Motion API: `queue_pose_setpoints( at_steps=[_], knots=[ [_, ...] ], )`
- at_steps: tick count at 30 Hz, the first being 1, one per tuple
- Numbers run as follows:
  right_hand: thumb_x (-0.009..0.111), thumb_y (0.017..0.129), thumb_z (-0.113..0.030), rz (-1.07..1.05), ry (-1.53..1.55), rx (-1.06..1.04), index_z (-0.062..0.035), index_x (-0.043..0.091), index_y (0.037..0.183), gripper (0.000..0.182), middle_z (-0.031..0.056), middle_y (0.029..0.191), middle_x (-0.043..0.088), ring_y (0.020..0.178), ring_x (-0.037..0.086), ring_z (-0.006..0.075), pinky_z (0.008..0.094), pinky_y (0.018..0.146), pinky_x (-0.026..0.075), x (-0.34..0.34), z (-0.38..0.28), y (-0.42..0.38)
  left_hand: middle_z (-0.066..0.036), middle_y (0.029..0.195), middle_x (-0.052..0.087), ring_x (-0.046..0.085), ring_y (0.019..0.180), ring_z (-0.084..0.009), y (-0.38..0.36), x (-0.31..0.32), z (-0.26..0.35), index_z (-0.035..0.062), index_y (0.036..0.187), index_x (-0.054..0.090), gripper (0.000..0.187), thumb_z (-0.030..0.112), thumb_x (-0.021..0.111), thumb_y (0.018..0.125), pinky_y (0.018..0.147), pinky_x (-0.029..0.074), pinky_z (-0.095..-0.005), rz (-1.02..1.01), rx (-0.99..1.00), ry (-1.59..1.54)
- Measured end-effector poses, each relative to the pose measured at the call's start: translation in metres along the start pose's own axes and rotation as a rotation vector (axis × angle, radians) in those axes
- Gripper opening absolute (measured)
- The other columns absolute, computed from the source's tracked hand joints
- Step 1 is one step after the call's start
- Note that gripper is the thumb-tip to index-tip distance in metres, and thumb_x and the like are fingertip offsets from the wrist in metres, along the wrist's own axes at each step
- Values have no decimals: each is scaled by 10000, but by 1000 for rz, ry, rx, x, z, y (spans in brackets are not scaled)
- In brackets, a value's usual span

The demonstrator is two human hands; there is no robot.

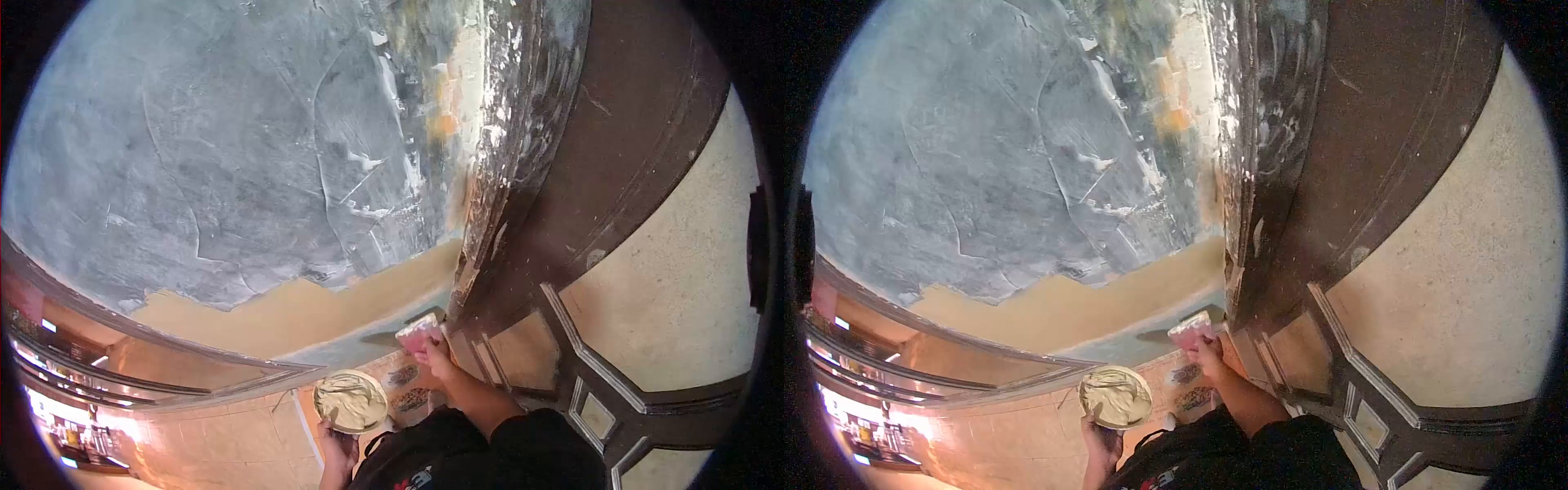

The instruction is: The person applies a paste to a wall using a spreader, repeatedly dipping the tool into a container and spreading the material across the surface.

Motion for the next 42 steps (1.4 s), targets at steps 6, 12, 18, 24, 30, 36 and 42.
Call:
queue_pose_setpoints(
  at_steps=[6,12,18,24,30,36,42],
  knots=[
    [559,863,-424,-132,327,-107,-106,455,1099,409,72,875,528,604,597,200,325,552,528,61,-80,-47,-100,1248,498,495,1137,-259,-9,-17,8,70,1241,421,549,391,469,799,930,432,-411,17,19,-7],
    [555,865,-431,-149,234,-65,-102,480,1030,376,50,796,547,534,566,173,296,497,493,74,-32,2,-99,1256,491,495,1132,-265,-12,-32,20,70,1258,416,557,398,460,810,952,407,-415,27,30,12],
    [582,851,-426,-104,43,233,-134,492,1039,359,37,806,532,568,569,147,265,511,497,69,83,-21,-94,1244,506,503,1124,-259,-21,-41,40,71,1235,436,525,373,462,807,942,415,-405,18,2,44],
    [578,861,-396,-324,-112,12,-128,451,1220,466,85,957,570,647,612,178,284,571,522,112,33,-40,-101,1259,496,489,1146,-263,-24,-69,56,66,1219,456,500,351,459,809,970,393,-410,25,14,-31],
    [522,901,-255,-157,-402,-423,-80,484,1178,329,106,923,577,663,630,197,291,561,531,126,47,24,-95,1218,527,523,1109,-251,-25,-113,71,56,1217,455,508,343,492,800,934,438,-388,77,-28,-32],
    [500,898,-154,32,-843,-349,-57,439,1112,243,115,866,575,632,620,206,292,477,510,56,163,29,-98,1234,517,515,1121,-251,-29,-115,98,37,1228,442,521,331,505,803,954,426,-392,-3,33,-68],
    [493,893,-70,-224,-319,-86,-10,374,1224,357,174,1044,531,899,592,155,291,723,507,121,41,-134,-111,1306,455,451,1194,-269,-17,-116,113,36,1288,387,587,346,480,798,1006,369,-409,-126,38,-78]
  ],
)
Point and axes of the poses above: each hand's wrist, its own y-axis towards the middle knuckle, its own x-axis out of the palm, z = x × y, the point moved 4 cm from there along y, towards the middle knuckle
